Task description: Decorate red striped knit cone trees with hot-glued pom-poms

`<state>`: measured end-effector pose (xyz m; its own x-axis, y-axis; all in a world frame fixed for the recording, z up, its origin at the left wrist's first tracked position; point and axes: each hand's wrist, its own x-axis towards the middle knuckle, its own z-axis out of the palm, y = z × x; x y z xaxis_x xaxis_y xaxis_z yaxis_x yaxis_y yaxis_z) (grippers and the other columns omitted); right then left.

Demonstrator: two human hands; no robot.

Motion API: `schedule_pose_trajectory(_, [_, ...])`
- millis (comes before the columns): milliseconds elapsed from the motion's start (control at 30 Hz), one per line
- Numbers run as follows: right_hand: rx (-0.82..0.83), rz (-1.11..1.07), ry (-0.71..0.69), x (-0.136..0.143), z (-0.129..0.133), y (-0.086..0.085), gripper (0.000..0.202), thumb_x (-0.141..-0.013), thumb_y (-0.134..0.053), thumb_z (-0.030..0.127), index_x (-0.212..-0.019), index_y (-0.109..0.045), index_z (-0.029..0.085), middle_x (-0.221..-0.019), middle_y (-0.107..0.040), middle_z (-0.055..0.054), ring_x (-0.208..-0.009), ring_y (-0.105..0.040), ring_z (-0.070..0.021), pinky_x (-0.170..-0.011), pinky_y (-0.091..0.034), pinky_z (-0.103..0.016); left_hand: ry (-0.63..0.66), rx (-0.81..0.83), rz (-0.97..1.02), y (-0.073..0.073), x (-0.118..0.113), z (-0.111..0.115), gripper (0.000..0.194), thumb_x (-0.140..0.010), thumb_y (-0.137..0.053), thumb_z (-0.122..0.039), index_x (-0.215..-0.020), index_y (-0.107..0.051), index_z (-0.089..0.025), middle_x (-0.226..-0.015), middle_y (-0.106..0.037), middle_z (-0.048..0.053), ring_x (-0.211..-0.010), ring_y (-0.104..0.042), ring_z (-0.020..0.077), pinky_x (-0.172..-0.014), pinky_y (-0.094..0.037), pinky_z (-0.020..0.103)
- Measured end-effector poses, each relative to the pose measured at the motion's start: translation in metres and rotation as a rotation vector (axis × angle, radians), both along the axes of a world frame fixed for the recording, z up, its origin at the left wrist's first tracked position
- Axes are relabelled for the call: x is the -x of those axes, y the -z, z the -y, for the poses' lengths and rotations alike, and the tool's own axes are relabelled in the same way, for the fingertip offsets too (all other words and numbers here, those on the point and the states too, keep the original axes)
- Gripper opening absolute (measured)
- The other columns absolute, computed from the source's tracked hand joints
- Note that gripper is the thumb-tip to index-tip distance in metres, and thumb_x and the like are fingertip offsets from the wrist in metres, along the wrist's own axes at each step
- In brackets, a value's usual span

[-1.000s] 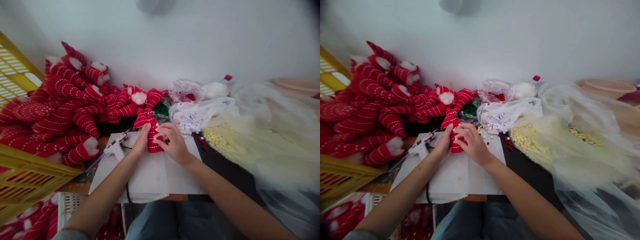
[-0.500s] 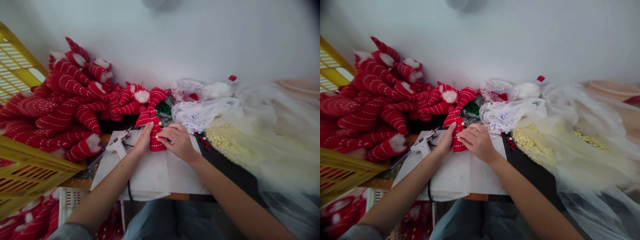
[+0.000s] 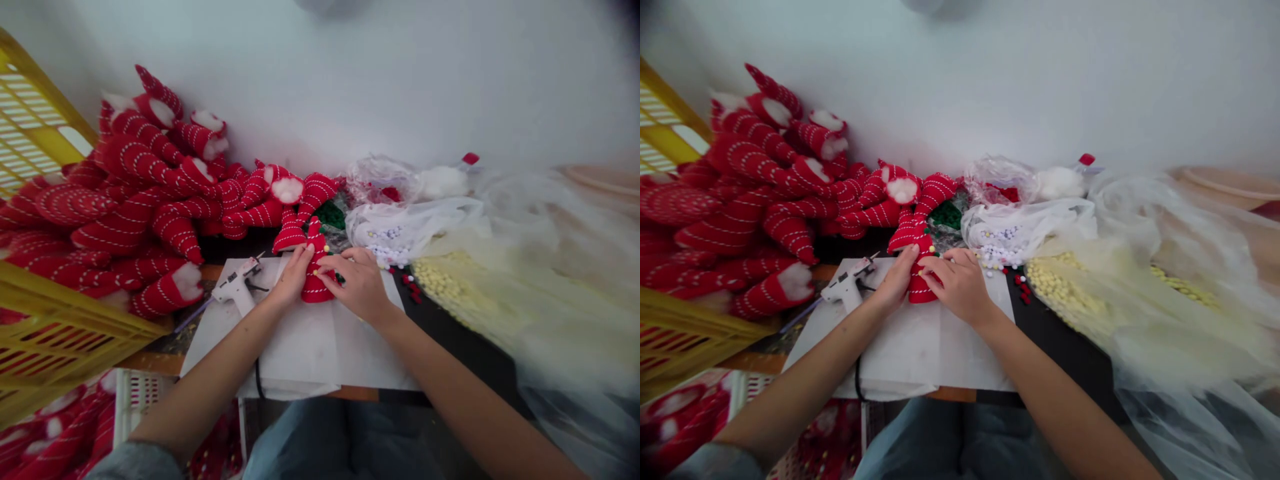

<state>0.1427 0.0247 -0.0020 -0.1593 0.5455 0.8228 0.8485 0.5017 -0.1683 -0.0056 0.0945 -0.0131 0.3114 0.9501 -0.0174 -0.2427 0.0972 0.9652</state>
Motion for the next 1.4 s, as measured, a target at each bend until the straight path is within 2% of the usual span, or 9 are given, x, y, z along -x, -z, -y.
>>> schedule_pose_trajectory(267, [-0.026,0.039,-0.026,-0.001,0.006,-0.007,0.014,-0.102,-0.062,0.028,-0.103,-0.075,0.031,-0.087,-0.080,0.001,-0.092,-0.065,-0.0235,-0.088,-0.043,-0.040,0.020,-0.009,0.007,-0.001,0.000,0.001,0.028,-0.090,-0.067,-0.053,-0.097,-0.070,-0.025,-0.093,-0.076,0.003,-0.098,-0.070,0.0251,-0.096,-0.051,0.035])
schedule_pose_trajectory(433, [-0.045,0.025,-0.055,0.000,0.004,-0.007,0.018,-0.104,-0.060,0.025,-0.100,-0.076,0.031,-0.076,-0.074,0.000,-0.087,-0.064,-0.0215,-0.085,-0.042,-0.038,0.017,-0.020,0.007,0.000,-0.001,0.000,0.027,-0.090,-0.067,-0.051,-0.094,-0.070,-0.025,-0.089,-0.074,0.002,-0.093,-0.069,0.0233,-0.090,-0.051,0.032])
schedule_pose_trajectory(667, [-0.027,0.142,-0.039,0.003,0.002,-0.007,0.022,-0.105,-0.056,0.022,-0.097,-0.076,0.031,-0.074,-0.073,0.001,-0.082,-0.060,-0.0215,-0.086,-0.044,-0.037,-0.005,0.025,-0.017,0.004,0.000,-0.001,0.029,-0.088,-0.071,-0.052,-0.099,-0.072,-0.026,-0.091,-0.076,0.002,-0.102,-0.071,0.0257,-0.094,-0.052,0.034])
schedule_pose_trajectory(800, [-0.041,0.104,-0.080,-0.013,0.004,-0.022,0.017,-0.104,-0.057,0.025,-0.107,-0.073,0.028,-0.090,-0.079,-0.001,-0.091,-0.064,-0.0223,-0.091,-0.045,-0.038,-0.041,0.159,0.042,-0.008,-0.002,0.001,0.023,-0.093,-0.068,-0.044,-0.100,-0.072,-0.023,-0.100,-0.080,0.005,-0.106,-0.074,0.0276,-0.100,-0.055,0.039])
schedule_pose_trajectory(867, [0.099,0.002,-0.058,-0.034,0.004,-0.033,0.017,-0.103,-0.056,0.026,-0.108,-0.072,0.024,-0.098,-0.078,-0.004,-0.091,-0.066,-0.0225,-0.088,-0.047,-0.037,-0.091,0.286,0.087,-0.018,-0.003,0.002,0.024,-0.095,-0.065,-0.042,-0.103,-0.072,-0.020,-0.102,-0.081,0.008,-0.104,-0.076,0.0278,-0.099,-0.057,0.041])
schedule_pose_trajectory(1000, [0.788,-0.052,0.164,-0.081,0.001,-0.041,0.008,-0.090,-0.069,0.017,-0.084,-0.072,0.021,-0.080,-0.075,-0.003,-0.074,-0.067,-0.0193,-0.068,-0.045,-0.029,-0.163,0.490,0.136,-0.033,-0.002,0.000,0.033,-0.096,-0.062,-0.044,-0.108,-0.073,-0.015,-0.089,-0.080,0.012,-0.091,-0.079,0.0280,-0.088,-0.064,0.042])
schedule_pose_trajectory(1067, [1.014,-0.022,0.276,-0.095,-0.001,-0.036,0.010,-0.082,-0.076,0.013,-0.076,-0.071,0.020,-0.077,-0.075,-0.002,-0.073,-0.067,-0.0193,-0.065,-0.043,-0.028,-0.192,0.510,0.148,-0.036,-0.001,-0.001,0.033,-0.096,-0.063,-0.044,-0.107,-0.073,-0.014,-0.084,-0.080,0.011,-0.087,-0.080,0.0270,-0.085,-0.065,0.040])
schedule_pose_trajectory(1233, [1.035,-0.032,0.321,-0.097,-0.008,-0.020,0.016,-0.072,-0.076,0.004,-0.072,-0.074,0.020,-0.077,-0.076,-0.004,-0.077,-0.070,-0.0208,-0.070,-0.045,-0.028,-0.191,0.513,0.187,-0.035,0.001,-0.003,0.032,-0.098,-0.061,-0.042,-0.110,-0.073,-0.015,-0.085,-0.081,0.010,-0.084,-0.080,0.0251,-0.082,-0.065,0.037])
schedule_pose_trajectory(1400, [0.980,-0.107,0.270,-0.081,-0.007,-0.028,0.019,-0.074,-0.070,0.002,-0.074,-0.075,0.020,-0.078,-0.077,-0.003,-0.080,-0.073,-0.0207,-0.075,-0.053,-0.029,-0.161,0.558,0.235,-0.037,0.003,-0.001,0.036,-0.098,-0.062,-0.041,-0.121,-0.072,-0.015,-0.089,-0.082,0.009,-0.079,-0.080,0.0246,-0.078,-0.066,0.036])
